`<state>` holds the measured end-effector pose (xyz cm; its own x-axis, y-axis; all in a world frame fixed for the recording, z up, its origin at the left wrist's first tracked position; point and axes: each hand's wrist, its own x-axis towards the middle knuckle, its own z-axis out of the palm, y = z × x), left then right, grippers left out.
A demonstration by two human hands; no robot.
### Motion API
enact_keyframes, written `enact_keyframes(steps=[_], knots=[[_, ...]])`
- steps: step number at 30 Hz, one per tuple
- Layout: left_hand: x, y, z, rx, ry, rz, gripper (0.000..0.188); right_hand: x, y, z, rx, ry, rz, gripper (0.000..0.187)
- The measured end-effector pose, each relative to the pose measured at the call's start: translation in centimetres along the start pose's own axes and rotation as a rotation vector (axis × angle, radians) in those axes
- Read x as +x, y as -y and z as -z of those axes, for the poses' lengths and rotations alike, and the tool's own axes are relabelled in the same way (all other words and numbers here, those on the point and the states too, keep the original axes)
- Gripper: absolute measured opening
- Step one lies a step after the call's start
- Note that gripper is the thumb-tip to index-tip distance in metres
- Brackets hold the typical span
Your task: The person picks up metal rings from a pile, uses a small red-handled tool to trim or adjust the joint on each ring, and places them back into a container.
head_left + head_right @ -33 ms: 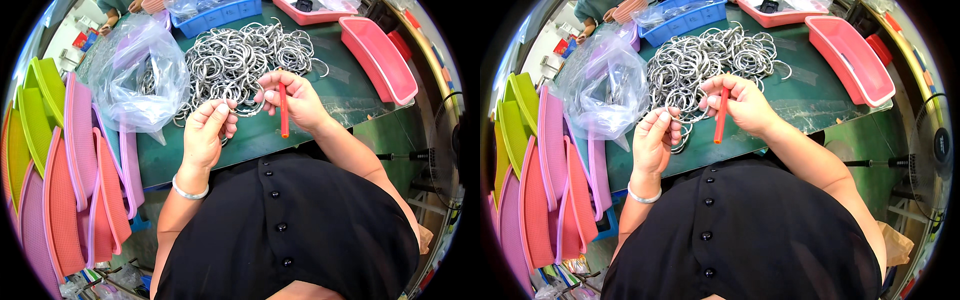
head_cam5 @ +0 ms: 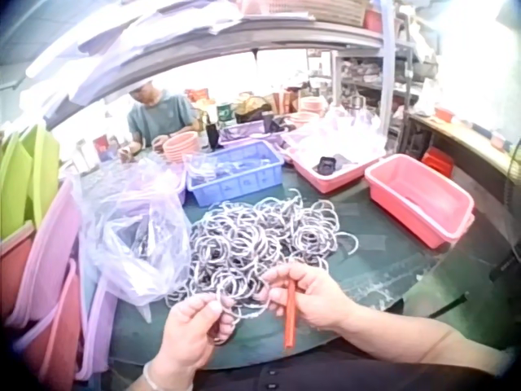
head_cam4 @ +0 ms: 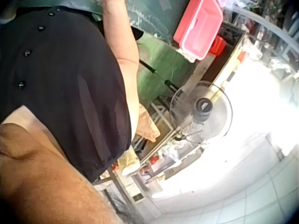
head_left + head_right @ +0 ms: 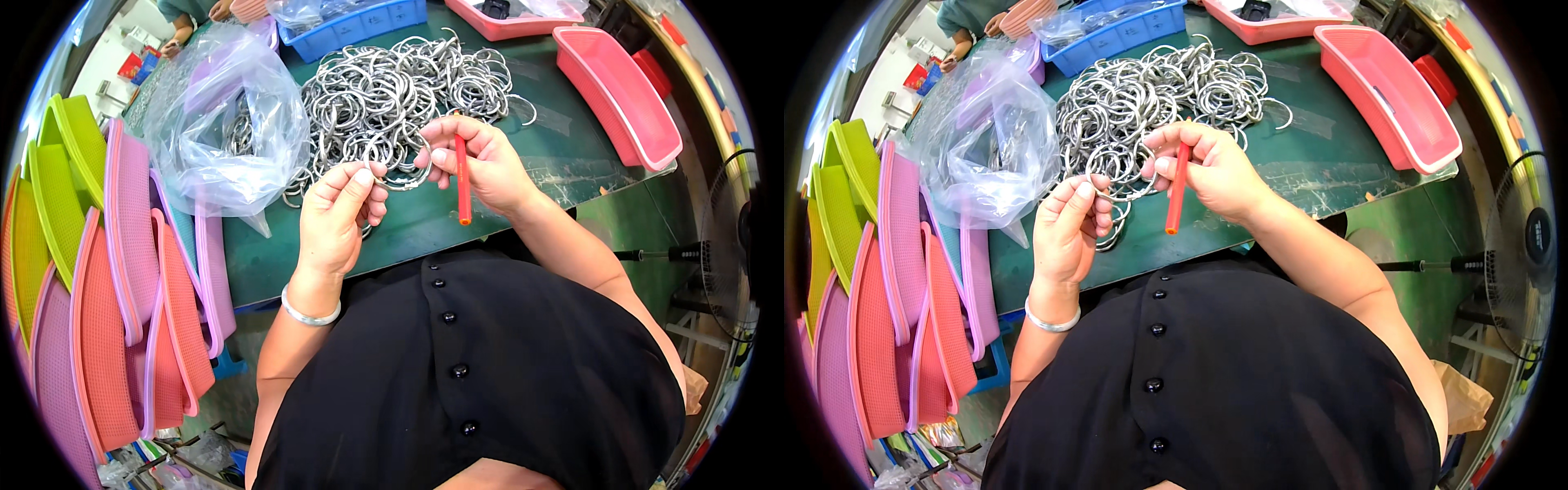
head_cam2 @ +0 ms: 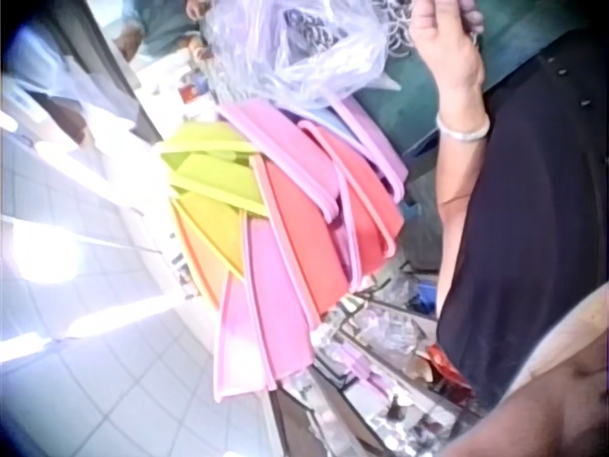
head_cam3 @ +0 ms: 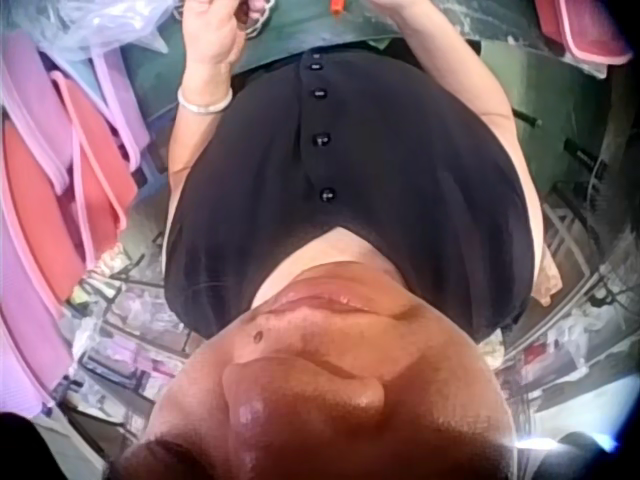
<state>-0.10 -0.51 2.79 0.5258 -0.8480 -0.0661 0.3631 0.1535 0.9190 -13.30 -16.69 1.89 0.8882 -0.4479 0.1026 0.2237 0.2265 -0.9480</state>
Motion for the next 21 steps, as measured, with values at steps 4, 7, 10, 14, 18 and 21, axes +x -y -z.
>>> enact_keyframes(steps=[4, 7, 10, 14, 18, 21], knots=[[0.1, 0.1, -0.1, -0.007, 0.006, 0.007, 0.018, -0.2, -0.3, -0.1, -0.030, -0.015, -0.019, 0.030], [0.1, 0.0, -0.1, -0.020, 0.038, -0.008, 0.017, -0.2, -0.3, -0.1, -0.016, 0.002, -0.027, 0.036], [0.0, -0.2, -0.5, 0.029, 0.039, -0.023, 0.016, -0.2, -1.1, 0.1, -0.021, 0.025, 0.023, 0.039], [-0.8, -0.7, -1.6, 0.275, 0.039, -0.142, 0.013, -0.3, -1.4, 0.2, -0.081, 0.038, 0.123, 0.040], [-0.8, -0.8, -1.6, 0.766, 0.149, -0.567, 0.010, -0.4, -1.9, 0.1, -0.156, 0.045, 0.300, 0.040], [-0.6, -1.0, -2.0, 0.928, 0.195, -0.817, 0.012, -0.5, -2.0, -0.2, -0.204, 0.007, 0.423, 0.037]])
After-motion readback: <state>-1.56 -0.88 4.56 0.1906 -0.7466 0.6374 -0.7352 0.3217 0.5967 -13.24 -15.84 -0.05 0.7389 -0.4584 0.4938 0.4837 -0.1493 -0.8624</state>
